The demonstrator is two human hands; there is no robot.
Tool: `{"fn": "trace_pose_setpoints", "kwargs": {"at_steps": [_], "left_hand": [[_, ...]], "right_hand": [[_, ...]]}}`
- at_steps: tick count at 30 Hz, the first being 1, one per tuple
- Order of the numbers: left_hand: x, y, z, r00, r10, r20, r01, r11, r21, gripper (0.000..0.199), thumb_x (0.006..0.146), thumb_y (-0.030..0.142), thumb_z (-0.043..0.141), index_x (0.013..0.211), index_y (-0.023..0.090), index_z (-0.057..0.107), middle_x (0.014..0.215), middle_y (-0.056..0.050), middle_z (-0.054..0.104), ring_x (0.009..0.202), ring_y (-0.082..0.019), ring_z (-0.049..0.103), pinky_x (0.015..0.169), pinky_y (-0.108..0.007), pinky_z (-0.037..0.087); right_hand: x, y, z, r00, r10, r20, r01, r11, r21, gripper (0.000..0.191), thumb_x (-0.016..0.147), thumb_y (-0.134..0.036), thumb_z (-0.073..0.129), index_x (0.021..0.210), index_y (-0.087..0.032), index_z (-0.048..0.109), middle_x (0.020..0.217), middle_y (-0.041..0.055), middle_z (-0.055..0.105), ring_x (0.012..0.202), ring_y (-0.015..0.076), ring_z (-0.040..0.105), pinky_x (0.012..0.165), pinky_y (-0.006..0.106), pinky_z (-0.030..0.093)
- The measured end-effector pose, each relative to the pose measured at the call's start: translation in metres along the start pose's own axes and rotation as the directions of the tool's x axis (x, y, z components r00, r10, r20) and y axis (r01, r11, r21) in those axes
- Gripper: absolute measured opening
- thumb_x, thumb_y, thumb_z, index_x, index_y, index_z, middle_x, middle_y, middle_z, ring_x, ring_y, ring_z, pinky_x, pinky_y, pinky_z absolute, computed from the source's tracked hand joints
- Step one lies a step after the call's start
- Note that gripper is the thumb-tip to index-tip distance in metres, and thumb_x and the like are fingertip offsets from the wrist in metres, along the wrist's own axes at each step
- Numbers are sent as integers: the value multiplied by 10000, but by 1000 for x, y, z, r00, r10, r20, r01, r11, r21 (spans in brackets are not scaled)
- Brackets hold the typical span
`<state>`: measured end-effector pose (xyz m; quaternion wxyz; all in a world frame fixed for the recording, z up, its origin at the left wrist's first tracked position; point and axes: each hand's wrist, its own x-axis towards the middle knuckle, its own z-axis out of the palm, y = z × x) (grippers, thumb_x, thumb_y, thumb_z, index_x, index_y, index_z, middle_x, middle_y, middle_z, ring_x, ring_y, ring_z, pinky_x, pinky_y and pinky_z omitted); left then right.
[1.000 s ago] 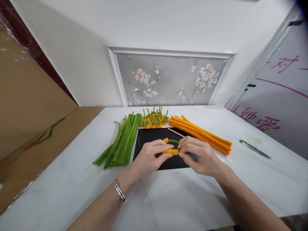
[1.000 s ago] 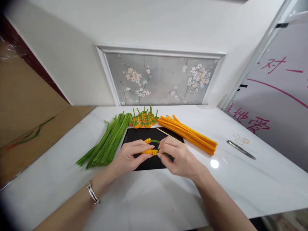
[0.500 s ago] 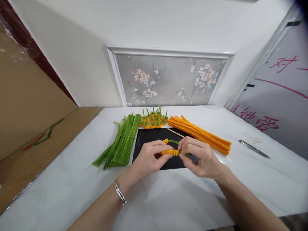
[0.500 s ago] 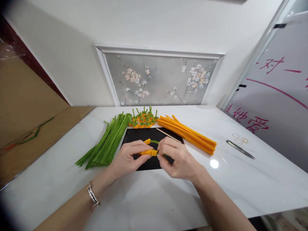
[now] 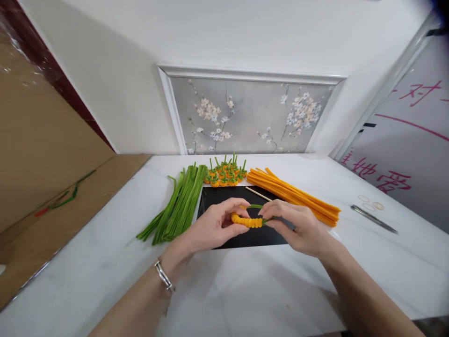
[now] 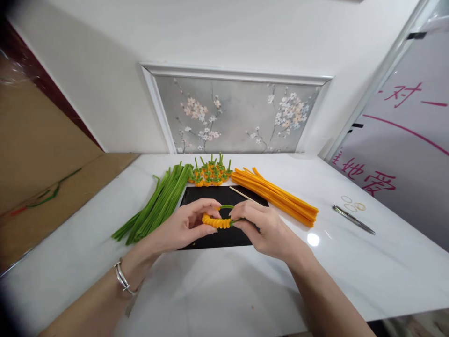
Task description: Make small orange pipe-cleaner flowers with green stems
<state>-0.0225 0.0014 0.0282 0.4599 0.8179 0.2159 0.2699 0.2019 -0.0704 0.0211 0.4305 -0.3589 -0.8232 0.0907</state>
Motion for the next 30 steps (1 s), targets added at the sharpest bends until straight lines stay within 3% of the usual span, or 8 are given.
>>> {"fn": "trace_pose_setpoints", "kwargs": {"at_steps": [4, 11, 16, 22, 26, 30], "left_hand": [[-1, 2, -3, 998, -65, -21, 65, 998, -17, 360, 775, 168, 652, 1119, 197, 553, 906, -31, 683, 722, -118, 636, 668, -253, 526], [-1, -4, 6, 999, -6, -53, 5, 1000, -19, 362, 790, 174, 634, 1145, 215, 574, 896, -21, 640, 711, -112, 613, 668, -256, 533], [-2, -1, 6, 998, 27, -51, -26, 1000, 8, 336, 793, 166, 631, 1122, 215, 587, 893, -18, 628, 688, -105, 605, 638, -241, 534], [-3, 8, 3, 997, 24, -74, -25, 1000, -12, 237, 769, 176, 673, 993, 197, 597, 920, -18, 630, 718, -106, 619, 647, -232, 530], [-3, 12, 0, 999, -44, -8, 44, 999, -28, 260, 771, 154, 666, 1022, 187, 608, 910, -35, 680, 781, -147, 678, 690, -267, 559], [-3, 14, 0, 997, -78, 22, 80, 980, -180, 173, 812, 116, 605, 980, 160, 600, 790, -42, 718, 767, -163, 718, 684, -268, 585]], "right_hand": [[1, -1, 2, 997, -70, -20, 70, 998, -7, 173, 912, -106, 492, 879, -193, 637, 850, 66, 658, 922, 197, 634, 761, 347, 565], [0, 0, 10, 990, -138, -39, 134, 987, -86, 209, 912, -87, 478, 886, -187, 660, 885, 78, 680, 906, 194, 638, 761, 349, 576], [0, 2, 9, 993, -94, -71, 88, 992, -91, 164, 908, -128, 520, 922, -205, 665, 933, 64, 687, 920, 193, 659, 767, 324, 590], [-2, 8, 3, 996, -69, -64, 60, 990, -130, 168, 905, -142, 543, 1016, -193, 659, 1118, 105, 652, 1008, 211, 647, 872, 373, 575], [-1, 12, 2, 993, -91, -69, 85, 993, -86, 172, 911, -130, 510, 950, -193, 666, 1005, 97, 666, 1017, 231, 639, 879, 411, 568], [-1, 11, 0, 994, -73, -85, 66, 995, -80, 165, 897, -126, 523, 918, -201, 668, 884, 77, 675, 952, 241, 650, 818, 417, 572]]}}
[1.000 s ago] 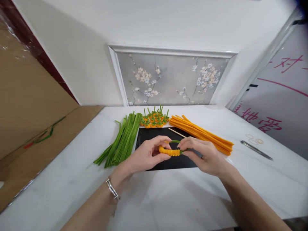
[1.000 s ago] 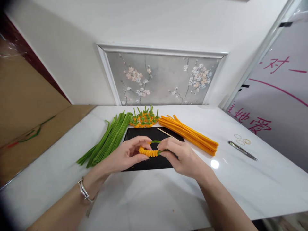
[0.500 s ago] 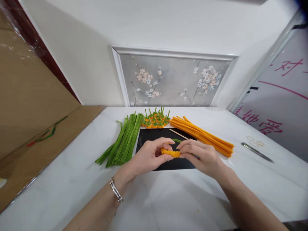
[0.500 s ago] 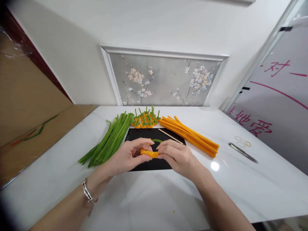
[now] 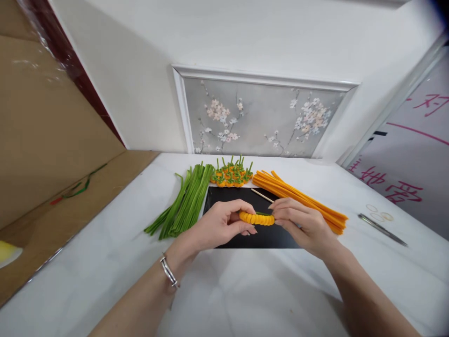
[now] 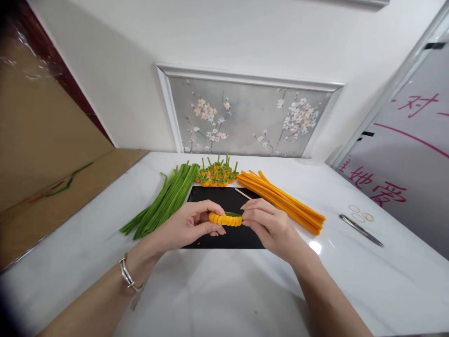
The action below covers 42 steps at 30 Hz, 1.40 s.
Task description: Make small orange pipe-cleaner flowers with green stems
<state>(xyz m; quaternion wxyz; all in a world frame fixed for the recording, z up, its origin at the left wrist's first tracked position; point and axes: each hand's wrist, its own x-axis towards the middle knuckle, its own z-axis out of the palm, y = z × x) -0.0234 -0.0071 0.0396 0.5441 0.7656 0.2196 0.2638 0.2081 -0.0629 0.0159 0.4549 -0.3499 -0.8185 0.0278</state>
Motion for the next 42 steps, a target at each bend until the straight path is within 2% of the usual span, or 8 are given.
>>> {"fn": "trace_pose_setpoints", "kwargs": {"at_steps": [5, 10, 17, 25, 29, 31, 35, 42], "left_hand": [[0, 1, 2, 999, 11, -52, -14, 998, -60, 141, 818, 189, 639, 952, 143, 635, 714, -35, 710, 678, -149, 716, 623, -240, 598], [1, -1, 5, 994, 13, -108, -15, 1000, -18, 133, 814, 211, 643, 918, 130, 668, 634, -23, 704, 581, -126, 690, 587, -231, 598], [1, -4, 6, 997, 19, -77, -18, 1000, 6, 129, 820, 201, 635, 916, 133, 686, 666, -29, 707, 613, -125, 696, 602, -224, 595], [2, -5, 8, 998, 0, -56, -3, 999, -49, 146, 825, 219, 647, 938, 131, 673, 660, -22, 695, 601, -121, 689, 593, -223, 588], [2, -3, 7, 997, -19, -69, 8, 987, -160, 273, 789, 165, 676, 1038, 163, 564, 758, 0, 685, 611, -116, 695, 573, -209, 581], [2, 0, 7, 998, -24, -62, 12, 980, -196, 268, 778, 141, 682, 992, 172, 523, 763, 7, 683, 622, -114, 698, 570, -196, 572], [2, 4, 5, 998, -43, -55, 34, 987, -157, 116, 817, 159, 644, 873, 148, 543, 671, -14, 694, 624, -106, 692, 587, -179, 561], [1, -3, 5, 993, -36, -114, 21, 991, -134, 123, 819, 230, 661, 869, 138, 595, 609, -6, 689, 571, -106, 683, 556, -184, 569]], "right_hand": [[-1, -5, -1, 999, 41, -5, -41, 999, 15, 133, 898, -134, 530, 915, -200, 644, 877, 76, 665, 866, 216, 647, 718, 361, 567], [-1, -6, 1, 999, -34, -7, 35, 998, 46, 186, 875, -53, 527, 862, -198, 642, 834, 61, 654, 890, 217, 634, 770, 391, 557], [0, -7, 5, 997, -71, 39, 70, 997, 16, 204, 888, -51, 502, 878, -203, 638, 825, 57, 651, 870, 209, 615, 746, 387, 558], [-2, -12, 7, 1000, 30, 6, -30, 999, -16, 69, 901, -145, 551, 915, -206, 581, 838, 42, 631, 781, 164, 627, 676, 293, 550], [-1, -11, 3, 1000, -16, 1, 16, 999, -44, 160, 900, -118, 540, 1010, -192, 630, 872, 58, 655, 838, 182, 636, 691, 304, 559], [0, -9, 2, 999, -39, -9, 39, 999, -25, 188, 892, -106, 547, 1024, -184, 656, 860, 65, 660, 843, 195, 638, 702, 327, 566], [-2, -4, 0, 998, -66, -12, 66, 998, 5, 249, 888, -93, 543, 1071, -195, 679, 888, 81, 663, 870, 216, 637, 714, 371, 576], [-4, 0, 0, 997, -79, -25, 79, 997, 2, 333, 876, -26, 521, 1118, -196, 673, 934, 94, 631, 913, 215, 621, 736, 374, 568]]}}
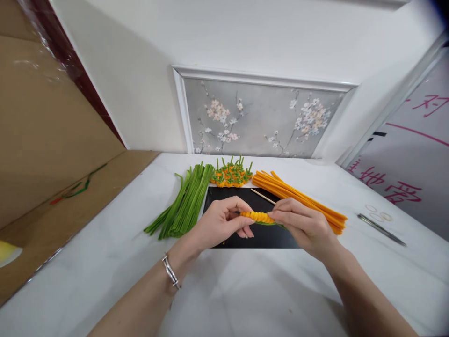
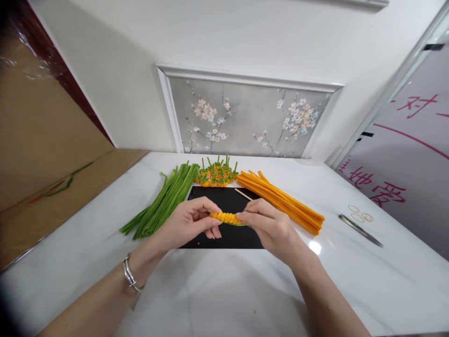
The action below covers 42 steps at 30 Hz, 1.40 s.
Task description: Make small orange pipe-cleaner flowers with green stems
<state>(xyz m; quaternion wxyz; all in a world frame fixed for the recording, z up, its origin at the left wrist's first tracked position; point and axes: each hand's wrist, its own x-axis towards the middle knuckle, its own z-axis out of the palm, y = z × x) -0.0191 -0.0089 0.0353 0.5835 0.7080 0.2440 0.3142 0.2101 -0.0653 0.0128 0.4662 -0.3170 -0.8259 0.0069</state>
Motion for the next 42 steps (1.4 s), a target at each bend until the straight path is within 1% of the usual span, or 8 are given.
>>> {"fn": "trace_pose_setpoints", "kwargs": {"at_steps": [8, 14, 20, 26, 33, 36, 39, 42], "left_hand": [[4, -1, 2, 998, 27, -54, -26, 1000, 16, 107, 811, 201, 655, 881, 130, 615, 592, -5, 684, 534, -98, 663, 545, -178, 565], [4, -2, 5, 989, 69, -132, -70, 997, -8, 167, 799, 184, 664, 865, 169, 512, 604, 20, 673, 546, -120, 678, 514, -190, 557], [2, -10, 4, 990, 109, -86, -96, 984, 148, 69, 832, 163, 610, 881, 157, 562, 609, 13, 666, 555, -108, 671, 556, -192, 568], [3, -16, 2, 986, 163, -43, -139, 930, 341, 19, 854, 160, 575, 870, 171, 574, 635, 29, 648, 572, -100, 675, 577, -182, 569], [2, -14, 3, 984, 178, 9, -162, 873, 461, 76, 884, 170, 527, 864, 182, 600, 656, 21, 664, 590, -95, 677, 574, -162, 546], [2, -13, 5, 988, 155, -17, -137, 914, 381, 55, 878, 187, 544, 858, 177, 595, 635, 20, 662, 569, -100, 672, 563, -175, 548], [2, -10, 8, 992, 99, -79, -86, 984, 159, 63, 840, 215, 618, 856, 168, 579, 592, 22, 658, 533, -109, 662, 532, -188, 550], [2, -4, 10, 994, 50, -94, -55, 997, -47, 152, 785, 240, 694, 842, 159, 579, 567, 20, 664, 512, -114, 659, 501, -188, 545]], "right_hand": [[0, 0, 1, 1000, 17, -18, -18, 1000, -22, 333, 893, -38, 490, 1132, -197, 660, 933, 98, 617, 928, 225, 613, 752, 397, 564], [0, 1, 1, 999, 32, -23, -33, 999, -41, 321, 904, -51, 466, 1115, -197, 661, 959, 105, 612, 943, 224, 613, 769, 395, 565], [-1, 3, 2, 999, 16, -29, -18, 997, -72, 310, 902, -57, 479, 1116, -198, 654, 957, 103, 614, 943, 225, 611, 778, 393, 564], [2, 0, 4, 1000, -5, -7, 5, 995, -100, 342, 900, -32, 468, 1150, -207, 621, 955, 104, 597, 930, 222, 590, 767, 413, 560], [3, -5, 8, 1000, -25, 19, 28, 988, -152, 296, 919, -55, 433, 1096, -190, 628, 949, 103, 606, 932, 220, 596, 776, 402, 561], [3, -6, 10, 1000, -22, 21, 25, 988, -151, 278, 923, -65, 447, 1111, -189, 609, 950, 104, 606, 922, 214, 596, 769, 385, 558], [3, -5, 11, 1000, -5, 27, 9, 989, -150, 273, 934, -108, 467, 1163, -203, 583, 961, 98, 624, 930, 216, 600, 776, 381, 557], [3, -4, 10, 999, -3, 37, 8, 991, -132, 317, 932, -106, 477, 1222, -207, 557, 1000, 95, 640, 974, 218, 598, 804, 379, 555]]}}
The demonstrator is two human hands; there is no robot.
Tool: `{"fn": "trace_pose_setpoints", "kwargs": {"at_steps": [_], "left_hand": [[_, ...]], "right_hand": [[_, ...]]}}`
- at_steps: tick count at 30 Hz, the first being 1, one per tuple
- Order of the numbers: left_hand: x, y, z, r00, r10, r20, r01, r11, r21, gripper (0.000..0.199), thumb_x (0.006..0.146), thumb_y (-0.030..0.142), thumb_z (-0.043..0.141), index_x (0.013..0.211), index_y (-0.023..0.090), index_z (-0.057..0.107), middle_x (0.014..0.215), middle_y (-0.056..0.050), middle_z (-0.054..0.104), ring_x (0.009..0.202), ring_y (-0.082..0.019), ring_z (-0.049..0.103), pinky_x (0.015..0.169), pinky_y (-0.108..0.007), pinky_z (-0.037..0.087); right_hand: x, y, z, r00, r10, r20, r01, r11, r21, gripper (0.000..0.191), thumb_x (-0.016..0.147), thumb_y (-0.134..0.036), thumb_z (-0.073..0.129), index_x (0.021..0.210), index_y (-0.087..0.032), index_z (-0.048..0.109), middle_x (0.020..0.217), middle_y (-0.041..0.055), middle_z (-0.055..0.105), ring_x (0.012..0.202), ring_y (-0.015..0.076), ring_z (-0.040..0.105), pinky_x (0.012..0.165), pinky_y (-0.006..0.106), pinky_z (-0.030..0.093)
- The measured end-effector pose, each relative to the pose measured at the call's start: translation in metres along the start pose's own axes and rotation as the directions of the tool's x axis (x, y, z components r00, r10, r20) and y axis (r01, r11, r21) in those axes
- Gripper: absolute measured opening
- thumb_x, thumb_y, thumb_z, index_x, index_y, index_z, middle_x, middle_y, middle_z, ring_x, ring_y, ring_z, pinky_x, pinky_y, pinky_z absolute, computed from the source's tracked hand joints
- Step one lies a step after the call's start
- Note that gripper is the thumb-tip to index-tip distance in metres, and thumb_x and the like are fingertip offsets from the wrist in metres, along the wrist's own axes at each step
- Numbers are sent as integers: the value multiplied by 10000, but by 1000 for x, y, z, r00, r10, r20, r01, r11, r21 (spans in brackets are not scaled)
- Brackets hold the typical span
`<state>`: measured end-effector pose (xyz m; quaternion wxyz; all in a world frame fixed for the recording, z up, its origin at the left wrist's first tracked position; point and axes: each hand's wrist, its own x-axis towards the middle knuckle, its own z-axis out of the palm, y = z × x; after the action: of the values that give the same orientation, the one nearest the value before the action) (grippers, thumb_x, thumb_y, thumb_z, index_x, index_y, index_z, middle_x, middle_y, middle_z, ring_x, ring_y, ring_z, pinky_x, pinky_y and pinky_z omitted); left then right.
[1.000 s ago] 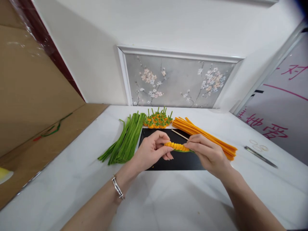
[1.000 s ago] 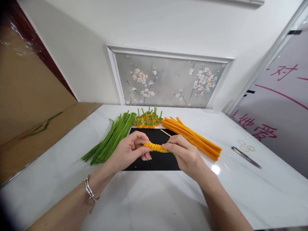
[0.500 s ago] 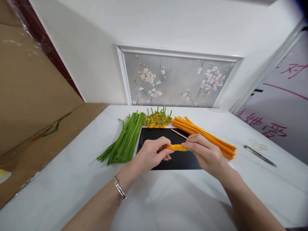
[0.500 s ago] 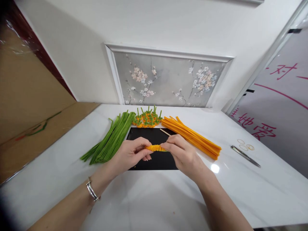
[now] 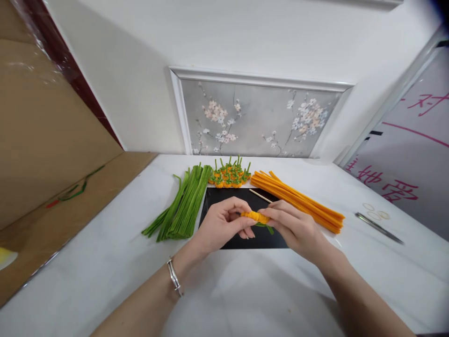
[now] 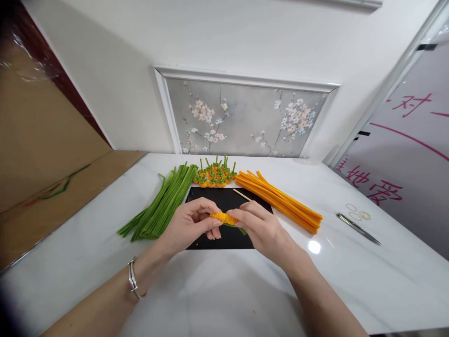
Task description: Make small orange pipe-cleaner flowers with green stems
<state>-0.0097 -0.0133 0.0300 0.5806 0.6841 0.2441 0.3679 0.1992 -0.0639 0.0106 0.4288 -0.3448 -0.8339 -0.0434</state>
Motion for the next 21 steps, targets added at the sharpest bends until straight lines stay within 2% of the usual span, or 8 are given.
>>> {"fn": "trace_pose_setpoints", "kwargs": {"at_steps": [4, 11, 18, 21], "left_hand": [[-1, 7, 0, 998, -29, 61, 35, 995, -94, 166, 787, 264, 697, 859, 149, 601, 582, 0, 691, 519, -118, 669, 503, -190, 547], [-3, 8, -1, 998, -19, 65, 22, 999, -38, 134, 802, 234, 677, 868, 150, 596, 592, -1, 685, 538, -107, 660, 523, -189, 538], [-4, 5, 1, 999, -28, 34, 24, 995, 97, 111, 802, 221, 646, 799, 174, 546, 448, 80, 509, 381, -61, 508, 385, -142, 369], [-4, 7, 1, 999, -32, 42, 28, 996, 90, 113, 806, 248, 647, 796, 170, 565, 435, 79, 497, 369, -58, 482, 386, -151, 358]], "right_hand": [[-1, 2, -2, 1000, -11, -23, 12, 999, 33, 347, 909, -63, 499, 1219, -204, 570, 986, 93, 628, 970, 214, 589, 800, 376, 549], [-1, 3, -6, 1000, 3, 0, -3, 999, 38, 393, 918, -53, 442, 1237, -234, 584, 964, 90, 608, 930, 213, 595, 747, 379, 557], [1, -1, -4, 1000, -6, 1, 6, 1000, 25, 406, 926, -60, 437, 1257, -247, 579, 946, 85, 603, 911, 205, 593, 738, 375, 558], [-1, 0, -3, 1000, 1, 6, -1, 1000, 22, 382, 926, -77, 445, 1239, -241, 590, 959, 89, 613, 914, 211, 599, 738, 380, 561]]}}
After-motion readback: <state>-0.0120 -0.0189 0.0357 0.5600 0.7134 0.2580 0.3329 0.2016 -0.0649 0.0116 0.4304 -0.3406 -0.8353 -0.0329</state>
